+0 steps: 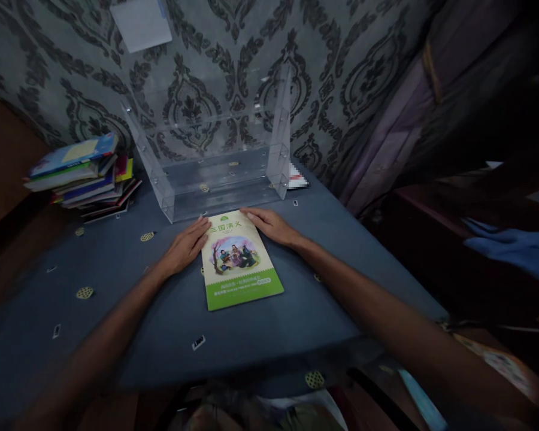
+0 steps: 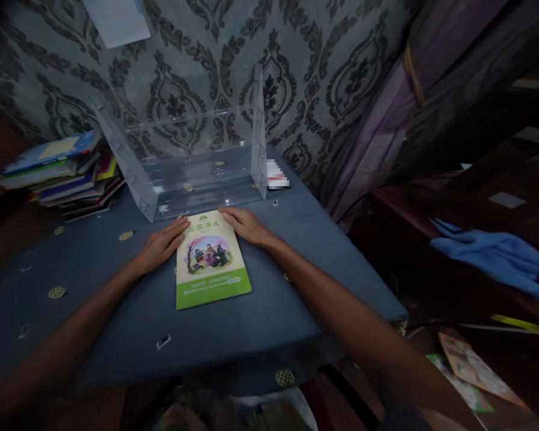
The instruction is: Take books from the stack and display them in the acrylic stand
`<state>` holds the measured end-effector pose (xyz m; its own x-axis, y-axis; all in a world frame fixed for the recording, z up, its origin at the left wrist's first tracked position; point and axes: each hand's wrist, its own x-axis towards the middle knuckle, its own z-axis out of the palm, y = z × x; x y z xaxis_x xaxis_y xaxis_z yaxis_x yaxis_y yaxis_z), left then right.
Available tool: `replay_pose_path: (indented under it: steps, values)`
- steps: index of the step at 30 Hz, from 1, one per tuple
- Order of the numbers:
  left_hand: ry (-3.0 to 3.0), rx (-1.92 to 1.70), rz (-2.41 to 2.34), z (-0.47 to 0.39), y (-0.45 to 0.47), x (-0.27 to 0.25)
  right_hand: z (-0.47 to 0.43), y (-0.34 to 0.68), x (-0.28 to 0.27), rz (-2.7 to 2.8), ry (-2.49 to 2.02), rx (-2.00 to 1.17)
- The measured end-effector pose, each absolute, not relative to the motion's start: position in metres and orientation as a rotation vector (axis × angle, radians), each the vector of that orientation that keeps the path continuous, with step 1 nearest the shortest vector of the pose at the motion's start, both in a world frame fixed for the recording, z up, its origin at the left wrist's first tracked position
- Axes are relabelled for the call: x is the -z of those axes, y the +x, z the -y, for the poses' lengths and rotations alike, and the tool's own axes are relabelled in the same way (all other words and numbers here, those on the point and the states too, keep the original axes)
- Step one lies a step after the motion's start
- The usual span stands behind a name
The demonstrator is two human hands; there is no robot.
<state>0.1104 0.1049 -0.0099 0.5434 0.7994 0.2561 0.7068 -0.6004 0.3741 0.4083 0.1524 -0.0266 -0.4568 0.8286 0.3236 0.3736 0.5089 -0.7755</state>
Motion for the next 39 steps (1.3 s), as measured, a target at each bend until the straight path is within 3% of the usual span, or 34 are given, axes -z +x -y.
replay_pose_path:
  steps: [11, 27, 39]
  values:
    - [2.625, -0.596, -1.096, -0.063, 0.097, 0.002, -0.148, 0.404, 0.036, 2.27, -0.968, -0.506]
    - [2.7, -0.552, -0.764, 0.027, 0.107, -0.01, -0.146, 0.404, 0.033, 2.214, -0.929, -0.598]
    - [2.803, -0.394, -0.675, 0.027, 0.13, -0.016, -0.147, 0.403, 0.033, 2.185, -0.929, -0.626]
